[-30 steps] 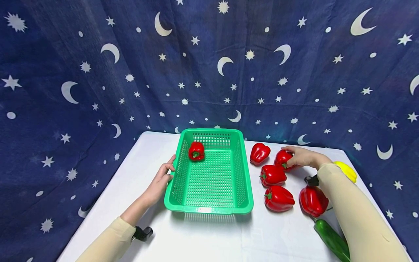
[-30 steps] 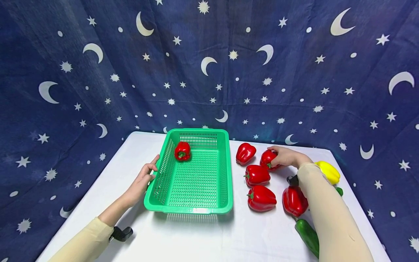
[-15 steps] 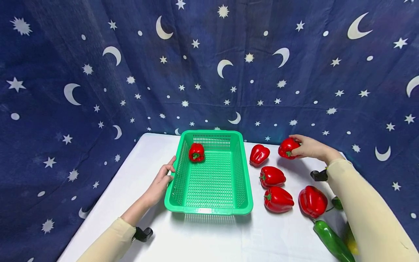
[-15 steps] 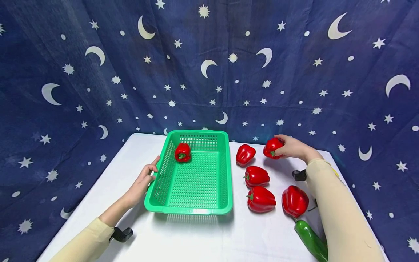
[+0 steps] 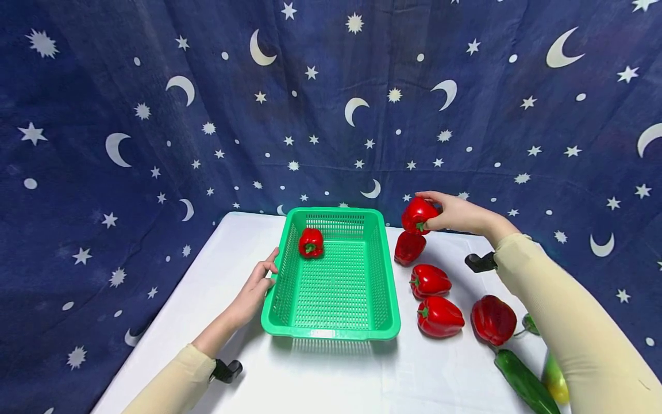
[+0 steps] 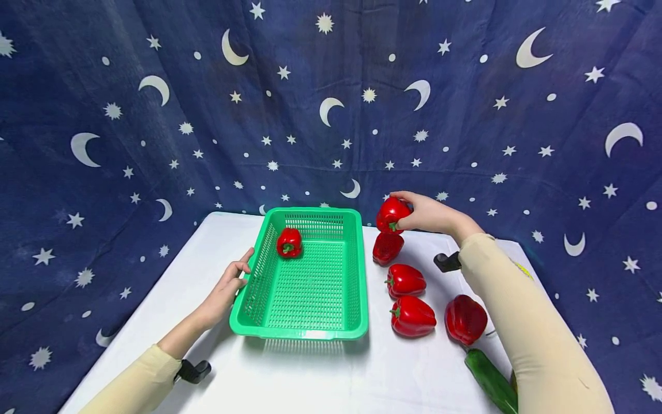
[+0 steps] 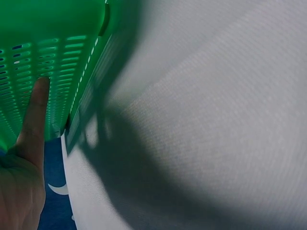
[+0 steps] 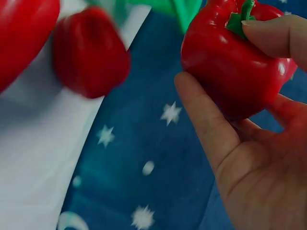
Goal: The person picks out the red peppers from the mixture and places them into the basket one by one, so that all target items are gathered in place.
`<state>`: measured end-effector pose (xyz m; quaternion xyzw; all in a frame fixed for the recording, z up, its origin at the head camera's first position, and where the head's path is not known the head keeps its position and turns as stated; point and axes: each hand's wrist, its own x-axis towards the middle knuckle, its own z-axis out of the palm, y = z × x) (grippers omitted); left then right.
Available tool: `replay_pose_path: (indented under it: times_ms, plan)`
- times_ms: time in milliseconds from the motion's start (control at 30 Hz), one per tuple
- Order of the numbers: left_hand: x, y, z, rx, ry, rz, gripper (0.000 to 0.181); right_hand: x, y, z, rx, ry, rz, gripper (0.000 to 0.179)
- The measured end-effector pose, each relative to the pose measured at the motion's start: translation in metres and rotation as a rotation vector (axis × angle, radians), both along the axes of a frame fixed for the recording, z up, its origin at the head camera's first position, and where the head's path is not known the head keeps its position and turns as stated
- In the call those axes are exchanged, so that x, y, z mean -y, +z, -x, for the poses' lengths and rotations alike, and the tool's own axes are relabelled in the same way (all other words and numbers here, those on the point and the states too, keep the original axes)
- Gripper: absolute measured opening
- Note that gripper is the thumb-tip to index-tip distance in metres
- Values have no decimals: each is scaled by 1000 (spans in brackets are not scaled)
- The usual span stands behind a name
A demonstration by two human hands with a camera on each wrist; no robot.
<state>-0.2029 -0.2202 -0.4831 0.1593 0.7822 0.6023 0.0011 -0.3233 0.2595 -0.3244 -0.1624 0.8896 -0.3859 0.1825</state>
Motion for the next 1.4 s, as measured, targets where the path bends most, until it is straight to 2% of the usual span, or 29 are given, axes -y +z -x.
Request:
replay_pose_path:
  times_ms: [400,567,800,1067,1200,1400]
  plan:
    - [0,1,0,10,-5,-9,16,76,12,11,-25,134,-18,91]
    - [-1,2,0,13,2,-5,15,102,9,15,-37,186,-30,89]
    - [-2,2,0,17,4,-8,15,132,-3,23,-36,200,-38,84]
    - [-2,4,-1,9,-1,-22,15,153,-21,35,-15,189,-20,84]
    - [-1,4,-1,13,-1,-26,16,162,-34,40,-36,196,-52,84]
    - [0,2,-1,15,1,-38,16,174,-51,43,-112,240,-172,84]
